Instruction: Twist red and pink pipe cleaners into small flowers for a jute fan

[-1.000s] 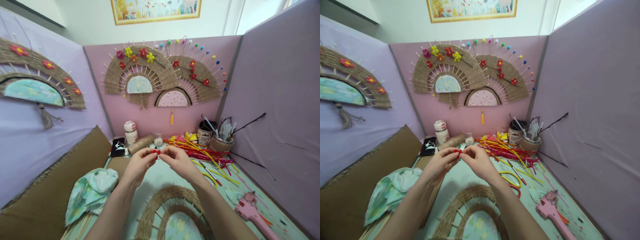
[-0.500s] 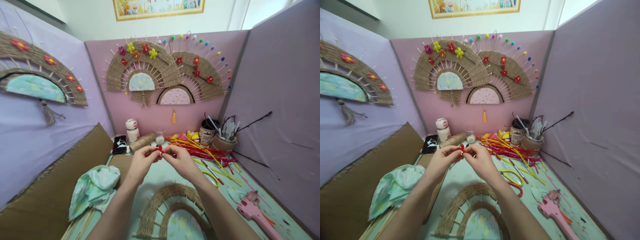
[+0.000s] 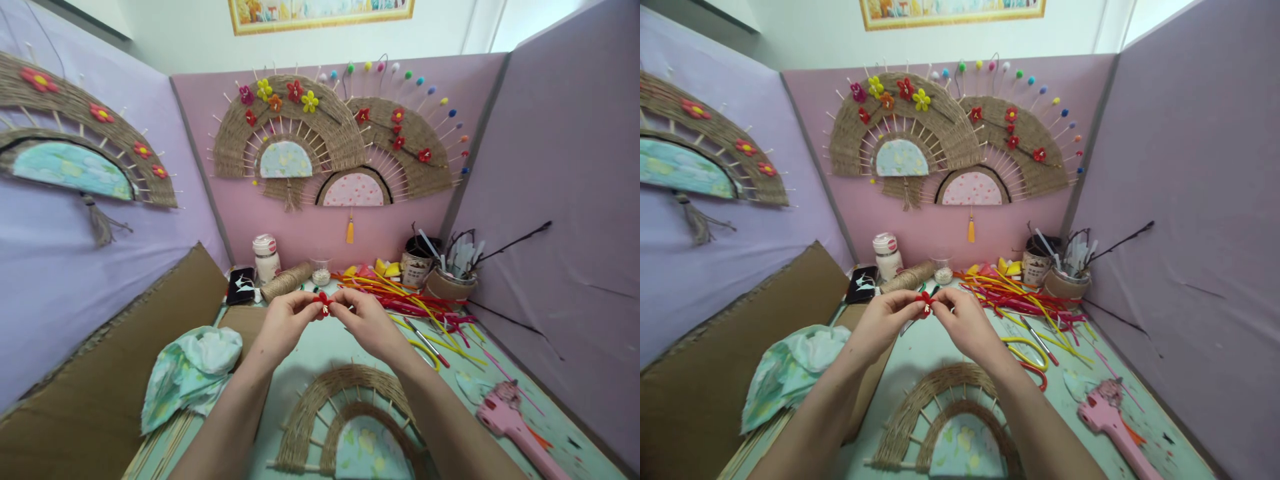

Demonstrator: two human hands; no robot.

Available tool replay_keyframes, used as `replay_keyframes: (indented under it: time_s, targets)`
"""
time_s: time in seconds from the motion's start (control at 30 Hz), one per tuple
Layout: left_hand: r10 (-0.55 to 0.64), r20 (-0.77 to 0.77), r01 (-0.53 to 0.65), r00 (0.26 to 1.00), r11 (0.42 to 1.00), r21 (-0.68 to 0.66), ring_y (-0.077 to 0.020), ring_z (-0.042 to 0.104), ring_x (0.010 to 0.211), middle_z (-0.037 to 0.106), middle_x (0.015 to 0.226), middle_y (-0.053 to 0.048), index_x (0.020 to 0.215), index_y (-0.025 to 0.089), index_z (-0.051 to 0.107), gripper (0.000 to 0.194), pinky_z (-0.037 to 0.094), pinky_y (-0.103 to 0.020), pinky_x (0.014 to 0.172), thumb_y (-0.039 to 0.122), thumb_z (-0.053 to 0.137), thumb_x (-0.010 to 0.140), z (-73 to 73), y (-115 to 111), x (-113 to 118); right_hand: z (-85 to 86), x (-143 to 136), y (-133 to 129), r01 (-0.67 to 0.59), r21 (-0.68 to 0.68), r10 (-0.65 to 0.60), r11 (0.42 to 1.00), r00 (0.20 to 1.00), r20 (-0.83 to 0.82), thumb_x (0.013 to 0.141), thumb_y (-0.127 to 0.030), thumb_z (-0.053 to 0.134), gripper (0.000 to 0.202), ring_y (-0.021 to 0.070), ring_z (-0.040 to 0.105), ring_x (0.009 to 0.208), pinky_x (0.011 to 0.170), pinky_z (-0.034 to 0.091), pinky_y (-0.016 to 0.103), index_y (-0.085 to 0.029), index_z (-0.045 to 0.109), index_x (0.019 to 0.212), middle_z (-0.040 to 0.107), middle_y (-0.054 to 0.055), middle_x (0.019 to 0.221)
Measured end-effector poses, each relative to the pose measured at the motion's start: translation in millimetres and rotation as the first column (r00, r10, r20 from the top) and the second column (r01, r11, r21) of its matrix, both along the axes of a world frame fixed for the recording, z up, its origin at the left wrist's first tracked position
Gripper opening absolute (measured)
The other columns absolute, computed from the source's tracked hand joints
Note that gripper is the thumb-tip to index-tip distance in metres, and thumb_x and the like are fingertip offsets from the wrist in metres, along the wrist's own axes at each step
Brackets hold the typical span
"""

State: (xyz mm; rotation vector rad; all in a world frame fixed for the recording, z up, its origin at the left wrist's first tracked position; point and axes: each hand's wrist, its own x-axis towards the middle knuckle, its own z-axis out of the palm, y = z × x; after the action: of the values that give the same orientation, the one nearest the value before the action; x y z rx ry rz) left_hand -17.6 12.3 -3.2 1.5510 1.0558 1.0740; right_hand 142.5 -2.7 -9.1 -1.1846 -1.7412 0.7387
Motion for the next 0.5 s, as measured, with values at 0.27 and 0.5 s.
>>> replay_keyframes:
  time_s: [0.27, 0.5]
  targets:
    - [-0.032, -0.045, 0.030, 0.998, 0.998, -0.058, -0.0162, 0.061, 0.069, 0.067, 0.071, -0.005, 0.078, 0.014, 0.066, 0.016, 0.048, -0.028, 0.067, 0.028, 0.063, 0.071, -1.4, -1.3, 2.1, -1.9, 1.5, -0.8, 0.015, -0.010, -0.013, 1.000, 0.994, 0.112, 0.082, -0.023, 0.048, 0.017, 0.0114, 0.045, 0.058, 0.055, 0.031, 0.023, -0.018, 0.058, 0.069, 0.055, -0.002, 0.063]
    - [-0.014, 0.098, 0.031, 0.995, 0.984, -0.173, -0.0147, 0.063, 0.068, 0.066, 0.073, -0.005, 0.082, 0.014, 0.061, 0.024, 0.048, -0.027, 0.066, 0.036, 0.063, 0.073, -9.5, 2.1, 5.7, -0.7, 3.4, 2.7, 0.017, -0.036, -0.013, 0.999, 0.996, 0.089, 0.081, -0.024, 0.049, 0.020, 0.0112, 0.044, 0.057, 0.055, 0.032, 0.023, -0.017, 0.058, 0.065, 0.054, -0.002, 0.060]
